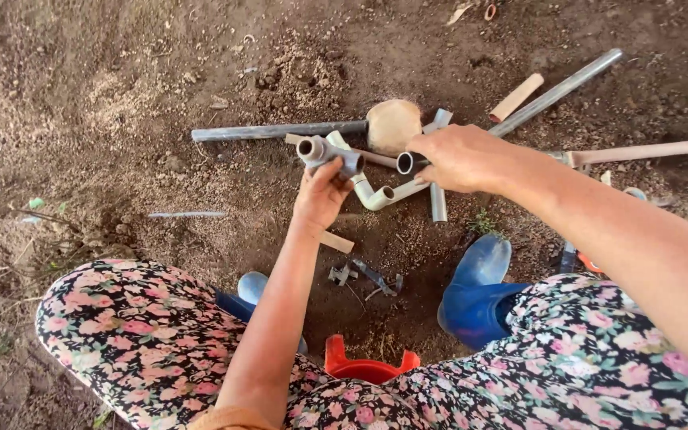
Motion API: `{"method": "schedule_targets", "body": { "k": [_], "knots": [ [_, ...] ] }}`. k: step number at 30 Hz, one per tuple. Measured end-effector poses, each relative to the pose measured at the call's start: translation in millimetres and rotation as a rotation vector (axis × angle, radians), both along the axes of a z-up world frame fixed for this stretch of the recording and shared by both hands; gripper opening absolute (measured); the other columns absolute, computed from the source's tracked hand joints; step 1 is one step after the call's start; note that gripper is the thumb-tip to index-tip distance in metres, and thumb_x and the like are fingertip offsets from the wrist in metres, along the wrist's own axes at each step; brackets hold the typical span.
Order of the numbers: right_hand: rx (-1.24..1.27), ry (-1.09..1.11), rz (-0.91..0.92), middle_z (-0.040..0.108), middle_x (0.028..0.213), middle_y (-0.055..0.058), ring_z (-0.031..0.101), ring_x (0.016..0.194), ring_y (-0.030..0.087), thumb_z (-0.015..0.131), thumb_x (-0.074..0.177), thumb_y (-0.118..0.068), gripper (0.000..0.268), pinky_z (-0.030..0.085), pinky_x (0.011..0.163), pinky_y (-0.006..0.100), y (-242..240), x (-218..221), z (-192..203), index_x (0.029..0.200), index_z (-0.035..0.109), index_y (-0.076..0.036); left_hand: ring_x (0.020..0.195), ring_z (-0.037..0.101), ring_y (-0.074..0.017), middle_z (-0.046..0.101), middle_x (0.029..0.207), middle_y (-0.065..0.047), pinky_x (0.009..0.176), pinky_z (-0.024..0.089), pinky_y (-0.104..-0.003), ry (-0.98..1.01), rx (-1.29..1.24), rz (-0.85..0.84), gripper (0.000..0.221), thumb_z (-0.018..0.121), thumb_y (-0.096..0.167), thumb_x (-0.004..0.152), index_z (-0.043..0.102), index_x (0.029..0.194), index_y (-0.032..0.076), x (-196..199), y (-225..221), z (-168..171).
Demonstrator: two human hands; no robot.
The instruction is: Assembling PVC pipes and fittings and laying them out on the ground in a specific pattern.
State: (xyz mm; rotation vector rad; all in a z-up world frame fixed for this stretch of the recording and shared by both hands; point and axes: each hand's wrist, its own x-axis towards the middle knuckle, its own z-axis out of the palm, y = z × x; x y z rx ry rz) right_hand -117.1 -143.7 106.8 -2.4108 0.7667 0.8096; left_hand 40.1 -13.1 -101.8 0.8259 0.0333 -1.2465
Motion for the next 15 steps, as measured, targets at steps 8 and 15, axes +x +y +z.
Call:
{"method": "schedule_targets", "body": {
  "k": [8, 15],
  "knots": [
    [-0.027, -0.141, 0.017, 0.067, 0.093, 0.019, 0.067, 0.088, 0.037, 0.059, 0.088, -0.025, 0.029, 0.054, 0.075, 0.045, -9, -17, -4, 0.112, 0.059, -0.008, 0.076, 0.070, -0.0292, 0.065, 0.089, -0.015, 0.064, 0.063, -0.028, -0.242, -0.301, -0.089, 0.049, 0.061, -0.009, 0.083, 0.047, 0.127, 0.008, -39, -7, 52],
    [0.004, -0.142, 0.033, 0.065, 0.093, 0.022, 0.066, 0.088, 0.041, 0.060, 0.087, -0.033, 0.034, 0.054, 0.077, 0.049, -12, -22, -21, 0.111, 0.059, -0.008, 0.079, 0.070, -0.0298, 0.063, 0.094, -0.015, 0.066, 0.063, -0.027, -0.437, -0.313, -0.064, 0.051, 0.065, -0.009, 0.081, 0.045, 0.126, 0.007, -51, -5, 80]
  ]
}}
